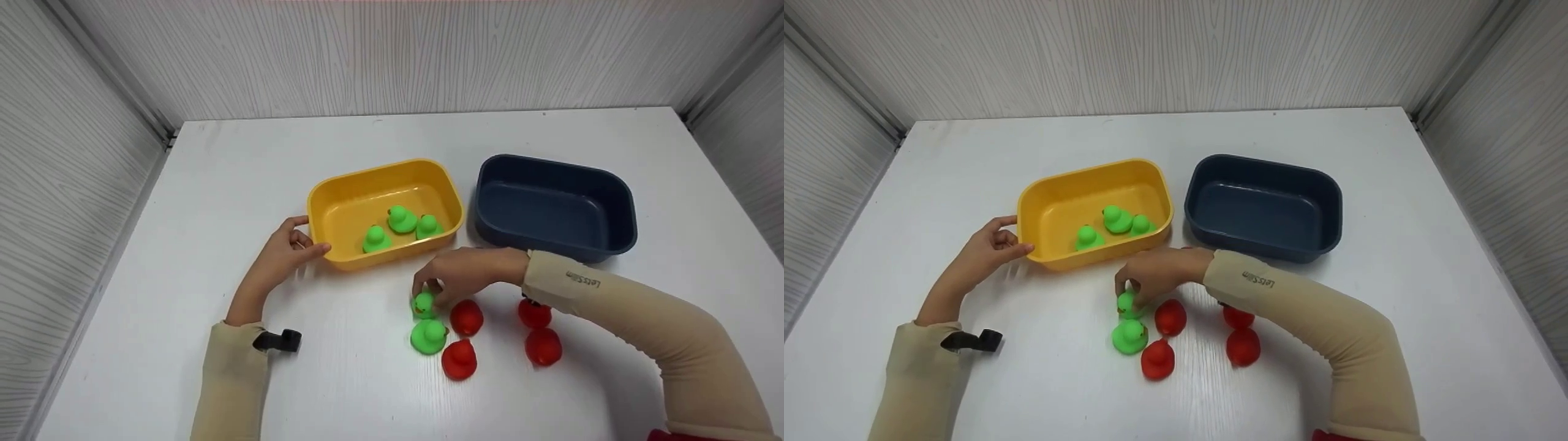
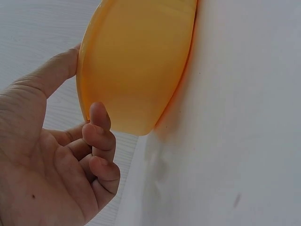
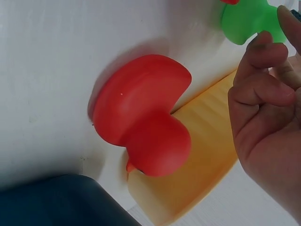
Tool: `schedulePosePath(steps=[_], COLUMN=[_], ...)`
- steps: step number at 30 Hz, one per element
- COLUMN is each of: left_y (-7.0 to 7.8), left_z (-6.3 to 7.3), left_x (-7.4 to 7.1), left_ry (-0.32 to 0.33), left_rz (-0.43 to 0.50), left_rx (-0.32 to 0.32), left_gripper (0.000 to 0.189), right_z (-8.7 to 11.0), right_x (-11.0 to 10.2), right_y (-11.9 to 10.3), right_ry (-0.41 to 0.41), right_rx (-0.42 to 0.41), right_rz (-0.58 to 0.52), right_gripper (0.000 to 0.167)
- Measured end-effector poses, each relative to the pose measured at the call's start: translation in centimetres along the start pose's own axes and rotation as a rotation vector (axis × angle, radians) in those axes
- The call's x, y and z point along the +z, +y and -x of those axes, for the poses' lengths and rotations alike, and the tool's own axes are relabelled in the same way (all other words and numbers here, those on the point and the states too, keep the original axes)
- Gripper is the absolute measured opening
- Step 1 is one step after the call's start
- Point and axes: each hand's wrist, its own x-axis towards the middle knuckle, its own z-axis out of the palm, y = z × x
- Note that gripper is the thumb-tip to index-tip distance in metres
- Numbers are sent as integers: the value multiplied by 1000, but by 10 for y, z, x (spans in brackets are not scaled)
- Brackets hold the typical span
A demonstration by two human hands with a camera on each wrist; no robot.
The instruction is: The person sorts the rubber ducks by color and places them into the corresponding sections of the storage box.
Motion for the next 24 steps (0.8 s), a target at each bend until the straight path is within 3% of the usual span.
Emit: schedulePosePath(steps=[12,24], left_y=[1,-3], left_z=[0,-2], left_x=[1,0], left_ry=[-2,-5], left_rz=[8,3], left_rx=[-25,0], left_gripper=[82,82], right_z=[12,19], right_x=[-10,-37], right_y=[2,-7], right_ry=[108,241], right_rx=[-107,-51], right_rz=[-63,-146], right_gripper=[29,32])
